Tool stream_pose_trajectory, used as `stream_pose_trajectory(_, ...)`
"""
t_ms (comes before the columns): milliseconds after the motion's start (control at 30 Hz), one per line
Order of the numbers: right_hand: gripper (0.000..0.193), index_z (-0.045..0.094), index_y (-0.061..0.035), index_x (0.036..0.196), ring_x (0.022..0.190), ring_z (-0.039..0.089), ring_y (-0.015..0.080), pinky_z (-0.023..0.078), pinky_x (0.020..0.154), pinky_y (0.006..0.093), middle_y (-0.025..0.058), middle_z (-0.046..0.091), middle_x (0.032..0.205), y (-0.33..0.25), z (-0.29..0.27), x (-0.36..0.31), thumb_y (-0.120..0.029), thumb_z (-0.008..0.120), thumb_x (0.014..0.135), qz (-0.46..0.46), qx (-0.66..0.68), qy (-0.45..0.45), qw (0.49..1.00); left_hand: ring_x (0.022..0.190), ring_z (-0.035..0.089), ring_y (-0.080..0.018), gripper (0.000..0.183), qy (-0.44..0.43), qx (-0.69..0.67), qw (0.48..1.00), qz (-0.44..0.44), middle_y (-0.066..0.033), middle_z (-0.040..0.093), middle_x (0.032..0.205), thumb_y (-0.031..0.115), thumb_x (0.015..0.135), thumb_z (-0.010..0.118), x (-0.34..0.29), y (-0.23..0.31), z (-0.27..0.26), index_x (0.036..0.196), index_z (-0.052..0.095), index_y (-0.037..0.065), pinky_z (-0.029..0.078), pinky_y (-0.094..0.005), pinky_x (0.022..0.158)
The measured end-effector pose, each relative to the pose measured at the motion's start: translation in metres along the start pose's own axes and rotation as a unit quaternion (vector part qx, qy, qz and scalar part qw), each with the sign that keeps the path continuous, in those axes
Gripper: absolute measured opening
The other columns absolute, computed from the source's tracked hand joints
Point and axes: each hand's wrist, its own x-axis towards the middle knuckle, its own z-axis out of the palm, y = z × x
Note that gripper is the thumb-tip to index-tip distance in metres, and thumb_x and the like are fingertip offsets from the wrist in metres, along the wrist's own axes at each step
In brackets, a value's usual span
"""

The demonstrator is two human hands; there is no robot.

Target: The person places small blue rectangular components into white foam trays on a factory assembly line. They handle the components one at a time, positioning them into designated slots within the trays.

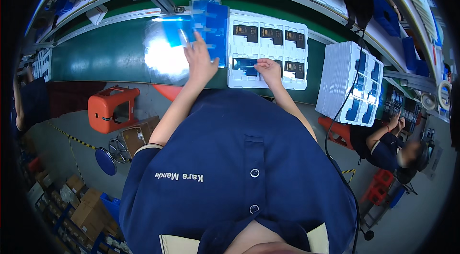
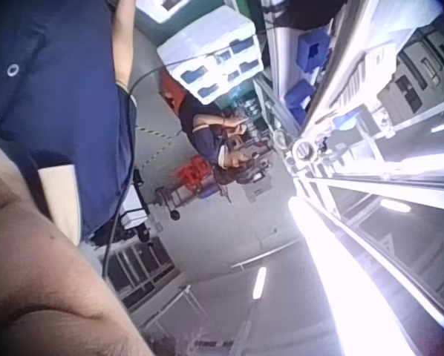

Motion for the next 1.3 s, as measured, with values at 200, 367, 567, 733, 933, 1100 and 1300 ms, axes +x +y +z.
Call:
stream_pose_trajectory(200,0.021,0.065,0.0011,0.090,0.069,0.062,0.0076,0.049,0.065,0.0208,0.0049,0.067,0.077,0.004,0.001,0.000,-0.005,0.072,0.071,-0.007,-0.024,0.006,1.000,0.135,0.011,-0.0431,0.114,-0.091,0.043,0.994,-0.036,-0.0261,0.023,0.141,0.034,0.064,0.075,0.008,0.017,0.048,0.142,0.002,-0.006,0.008,-0.0620,0.105)
stream_pose_trajectory(367,0.020,0.066,0.0007,0.089,0.068,0.063,0.0083,0.049,0.064,0.0220,0.0056,0.068,0.075,0.001,0.002,-0.003,-0.007,0.072,0.071,-0.022,-0.071,0.016,0.997,0.137,0.007,-0.0403,0.117,-0.154,0.070,0.983,-0.077,-0.0223,0.014,0.147,0.039,0.062,0.077,0.012,0.037,0.042,0.143,0.004,-0.003,0.005,-0.0620,0.106)
stream_pose_trajectory(567,0.023,0.065,0.0003,0.093,0.065,0.063,0.0127,0.050,0.062,0.0246,0.0071,0.066,0.073,-0.015,0.007,-0.009,-0.007,0.070,0.072,-0.080,-0.134,0.035,0.987,0.138,0.007,-0.0383,0.123,-0.173,0.101,0.976,-0.084,-0.0202,0.017,0.147,0.048,0.058,0.080,0.010,0.037,0.044,0.143,0.005,-0.001,0.003,-0.0622,0.105)
stream_pose_trajectory(733,0.045,0.055,-0.0038,0.112,0.057,0.052,0.0172,0.045,0.057,0.0292,0.0095,0.056,0.088,-0.044,0.000,-0.020,-0.005,0.071,0.070,-0.199,-0.222,0.048,0.953,0.135,0.020,-0.0360,0.099,-0.068,0.078,0.995,0.005,-0.0207,0.033,0.140,0.040,0.067,0.077,0.006,0.038,0.033,0.140,0.024,-0.002,0.013,-0.0568,0.107)
stream_pose_trajectory(933,0.053,0.047,-0.0059,0.126,0.073,0.056,0.0107,0.046,0.070,0.0238,0.0089,0.055,0.109,-0.077,-0.025,-0.022,-0.003,0.067,0.077,-0.224,-0.063,-0.058,0.971,0.090,0.063,-0.0185,0.040,-0.189,-0.394,0.899,-0.042,-0.0116,0.067,0.092,0.009,0.088,0.059,-0.003,0.034,0.003,0.127,0.050,0.004,0.046,-0.0266,0.081)
stream_pose_trajectory(1100,0.054,0.046,-0.0072,0.129,0.102,0.053,0.0160,0.043,0.087,0.0290,0.0088,0.055,0.114,-0.096,-0.038,-0.024,-0.003,0.067,0.080,-0.043,0.110,-0.252,0.960,0.084,0.062,-0.0112,0.064,-0.232,-0.558,0.795,-0.052,-0.0111,0.066,0.090,-0.006,0.083,0.056,-0.012,0.068,-0.014,0.141,0.033,0.010,0.048,-0.0240,0.078)
stream_pose_trajectory(1300,0.050,0.049,-0.0040,0.124,0.086,0.060,0.0107,0.046,0.078,0.0219,0.0063,0.063,0.097,-0.099,-0.050,-0.028,-0.001,0.068,0.078,-0.080,0.116,-0.171,0.975,0.083,0.062,-0.0121,0.070,-0.220,-0.586,0.779,-0.035,-0.0116,0.064,0.094,-0.007,0.083,0.056,-0.011,0.088,-0.005,0.144,0.026,0.011,0.049,-0.0243,0.077)
